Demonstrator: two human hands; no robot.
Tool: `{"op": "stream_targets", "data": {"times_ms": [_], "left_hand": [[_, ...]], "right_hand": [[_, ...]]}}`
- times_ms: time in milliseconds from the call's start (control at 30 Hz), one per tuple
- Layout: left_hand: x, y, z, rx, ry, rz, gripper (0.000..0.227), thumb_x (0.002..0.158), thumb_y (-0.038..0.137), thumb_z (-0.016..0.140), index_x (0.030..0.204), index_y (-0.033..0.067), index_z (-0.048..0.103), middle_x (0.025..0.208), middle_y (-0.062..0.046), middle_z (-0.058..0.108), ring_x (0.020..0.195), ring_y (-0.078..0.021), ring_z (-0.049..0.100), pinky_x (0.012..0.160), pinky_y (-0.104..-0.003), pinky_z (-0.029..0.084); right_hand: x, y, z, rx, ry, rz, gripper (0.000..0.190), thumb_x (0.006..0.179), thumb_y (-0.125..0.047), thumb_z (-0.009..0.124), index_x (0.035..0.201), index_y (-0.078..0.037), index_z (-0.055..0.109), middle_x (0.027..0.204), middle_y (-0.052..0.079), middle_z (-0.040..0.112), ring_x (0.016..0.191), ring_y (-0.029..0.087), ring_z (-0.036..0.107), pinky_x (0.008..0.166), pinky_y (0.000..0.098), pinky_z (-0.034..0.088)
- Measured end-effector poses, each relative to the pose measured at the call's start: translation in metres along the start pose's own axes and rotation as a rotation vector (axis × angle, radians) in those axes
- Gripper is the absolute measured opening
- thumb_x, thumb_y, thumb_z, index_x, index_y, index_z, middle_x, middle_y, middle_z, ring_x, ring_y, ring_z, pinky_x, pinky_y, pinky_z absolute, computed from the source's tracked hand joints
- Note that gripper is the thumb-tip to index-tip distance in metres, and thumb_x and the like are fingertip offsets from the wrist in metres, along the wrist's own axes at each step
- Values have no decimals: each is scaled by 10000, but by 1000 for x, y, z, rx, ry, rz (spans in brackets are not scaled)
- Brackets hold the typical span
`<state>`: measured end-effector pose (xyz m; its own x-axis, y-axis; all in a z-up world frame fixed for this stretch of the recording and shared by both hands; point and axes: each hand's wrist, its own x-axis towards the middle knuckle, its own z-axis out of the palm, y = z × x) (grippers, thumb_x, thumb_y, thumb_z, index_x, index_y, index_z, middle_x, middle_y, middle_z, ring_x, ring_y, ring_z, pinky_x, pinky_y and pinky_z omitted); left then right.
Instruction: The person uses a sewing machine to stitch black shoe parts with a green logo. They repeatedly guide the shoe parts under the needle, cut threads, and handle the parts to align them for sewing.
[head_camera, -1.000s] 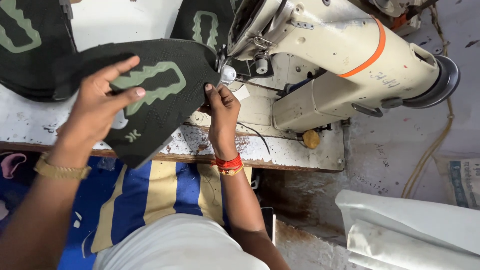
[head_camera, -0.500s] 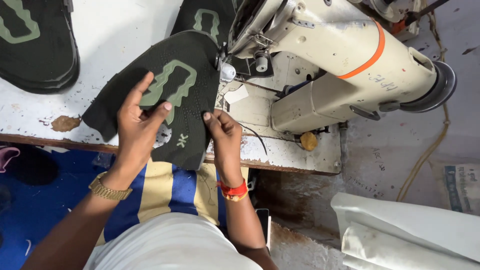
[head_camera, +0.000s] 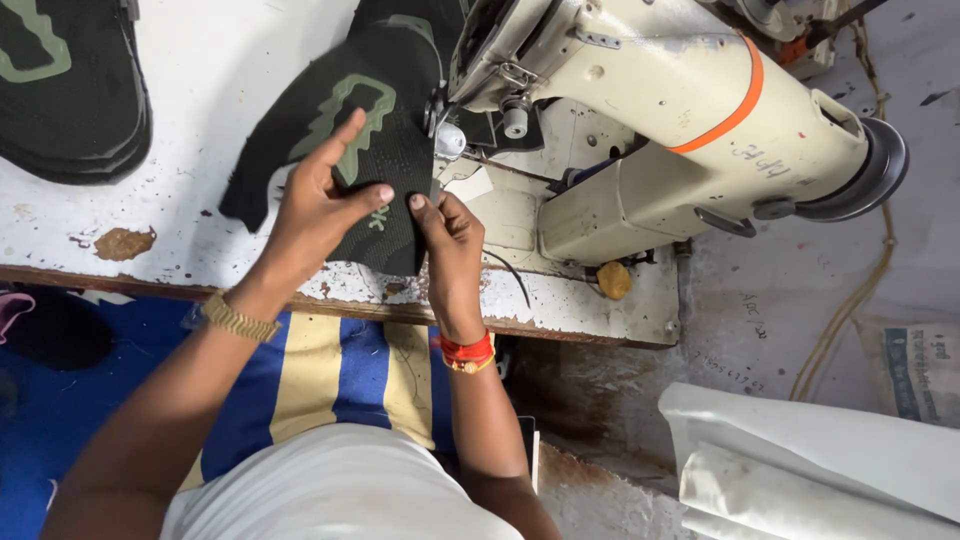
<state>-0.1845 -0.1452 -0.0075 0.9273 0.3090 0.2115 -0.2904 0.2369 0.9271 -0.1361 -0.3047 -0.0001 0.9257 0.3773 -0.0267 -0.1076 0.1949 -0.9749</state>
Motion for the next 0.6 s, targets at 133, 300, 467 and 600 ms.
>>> {"op": "stream_targets", "data": {"times_ms": [133,300,467,600], "left_hand": [[21,-7,-9,-21,-31,11,829,927,-51,715,1612,-30,250,1669,-158,377,1263,-100,586,1026,-241,542],[40,-22,-14,-3,-17,25,854,917,-28,741,1616,-41,250,1697,-174,324,1336,-150,479,1052,-253,488],[57,-26,-19,67,-2,36,867,895,-16,767,1598,-58,262,1695,-197,277,1554,-210,293,1187,-272,425],[69,-26,-22,-15,-55,22,864,887,-16,759,1596,-59,268,1695,-195,318,1542,-254,361,1193,-304,400]], "right_hand": [[19,7,-1,-56,-2,-55,213,1035,-120,666,840,-38,640,742,-74,559,667,13,427,573,213,343],[23,4,-21,-210,-1,-120,185,1057,-156,657,906,-50,652,784,-49,578,701,41,484,610,205,385],[14,-18,-84,-698,332,-482,242,1005,-172,587,1193,-73,704,1187,85,743,1018,168,727,855,302,617],[7,-62,-161,-1252,764,-969,473,987,-4,569,1456,-39,522,1533,112,532,1476,324,431,1279,559,275]]}}
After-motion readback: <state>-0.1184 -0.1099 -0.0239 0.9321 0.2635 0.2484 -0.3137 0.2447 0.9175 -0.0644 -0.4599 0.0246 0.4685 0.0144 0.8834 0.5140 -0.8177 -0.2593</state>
